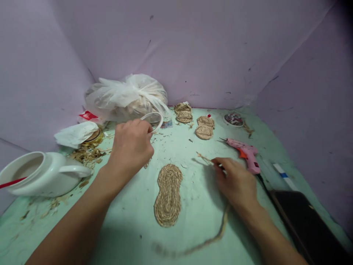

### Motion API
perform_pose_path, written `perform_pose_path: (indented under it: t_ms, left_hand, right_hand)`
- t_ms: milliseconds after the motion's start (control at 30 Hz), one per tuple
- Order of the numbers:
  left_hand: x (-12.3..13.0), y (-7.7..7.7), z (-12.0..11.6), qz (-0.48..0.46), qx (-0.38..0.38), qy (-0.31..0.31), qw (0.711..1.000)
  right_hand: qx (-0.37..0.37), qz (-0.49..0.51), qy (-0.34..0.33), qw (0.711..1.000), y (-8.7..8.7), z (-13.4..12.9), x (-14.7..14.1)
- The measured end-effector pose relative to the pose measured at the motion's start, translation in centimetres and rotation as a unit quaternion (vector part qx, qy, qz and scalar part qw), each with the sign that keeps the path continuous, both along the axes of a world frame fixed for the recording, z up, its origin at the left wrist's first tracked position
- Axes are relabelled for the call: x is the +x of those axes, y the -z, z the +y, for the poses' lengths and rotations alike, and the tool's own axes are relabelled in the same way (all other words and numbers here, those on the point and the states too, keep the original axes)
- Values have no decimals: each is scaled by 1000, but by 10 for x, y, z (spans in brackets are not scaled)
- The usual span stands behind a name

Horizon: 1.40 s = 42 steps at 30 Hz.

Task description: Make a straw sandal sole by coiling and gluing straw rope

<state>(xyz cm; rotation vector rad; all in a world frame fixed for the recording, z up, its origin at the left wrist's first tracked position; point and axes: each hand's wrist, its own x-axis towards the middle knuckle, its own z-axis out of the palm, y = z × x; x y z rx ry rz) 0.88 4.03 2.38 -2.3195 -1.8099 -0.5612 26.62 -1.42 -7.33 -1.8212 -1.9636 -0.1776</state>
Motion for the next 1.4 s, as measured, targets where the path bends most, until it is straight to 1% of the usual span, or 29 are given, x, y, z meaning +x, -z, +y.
perform_pose_path:
  t_ms: [67, 133, 200, 267, 367, 433, 533, 633, 700, 767, 867, 967, 1067, 1167, 1300, 1400]
  left_hand:
    - [-7, -3, -6, -20, 1, -15, 1000]
    - [-11, -4, -11, -42, -13, -20, 999]
    - [-12, -6, -15, -76, -47, -12, 996]
    - [-9, -8, -20, -122, -92, 9, 988]
    - [-3, -12, -28, -175, -140, 49, 973]
    - [0, -15, -32, -187, -151, 66, 968]
    - [0, -17, -34, -186, -150, 69, 969]
    - [-5, -15, -30, -174, -180, 44, 967]
    - [-8, -11, -26, -148, -220, 21, 964]
    - [-10, -6, -23, -112, -267, 12, 957]
    - [-7, 8, -20, -71, -332, 35, 940]
    - [1, 26, -21, -83, -377, 61, 920]
    - [7, 42, -23, -110, -394, 66, 910]
    - [10, 51, -23, -131, -397, 68, 906]
    - [9, 54, -23, -156, -392, 79, 903]
    - [8, 51, -23, -159, -390, 87, 903]
  right_hand:
    - [68, -10, 20, 997, 4, 11, 23]
    - [99, 9, -32, 995, 7, 18, 36]
    - [108, 58, -87, 989, 7, 18, 34]
    - [105, 117, -115, 981, 3, 12, 20]
    - [81, 211, -122, 966, -3, -5, -11]
    - [45, 238, -142, 960, -5, -14, -28]
    - [-19, 205, -202, 957, -4, -22, -42]
    - [-69, 154, -218, 961, -1, -24, -47]
    - [-94, 132, -214, 963, 0, -25, -48]
    - [-114, 118, -213, 963, 0, -25, -50]
    - [-129, 105, -214, 963, -2, -28, -52]
    - [-135, 84, -210, 965, -5, -30, -55]
    - [-138, 49, -216, 965, -8, -31, -57]
    - [-132, 21, -225, 965, -9, -31, -59]
    - [-119, 45, -225, 966, -7, -31, -60]
    - [-116, 64, -215, 968, -4, -30, -59]
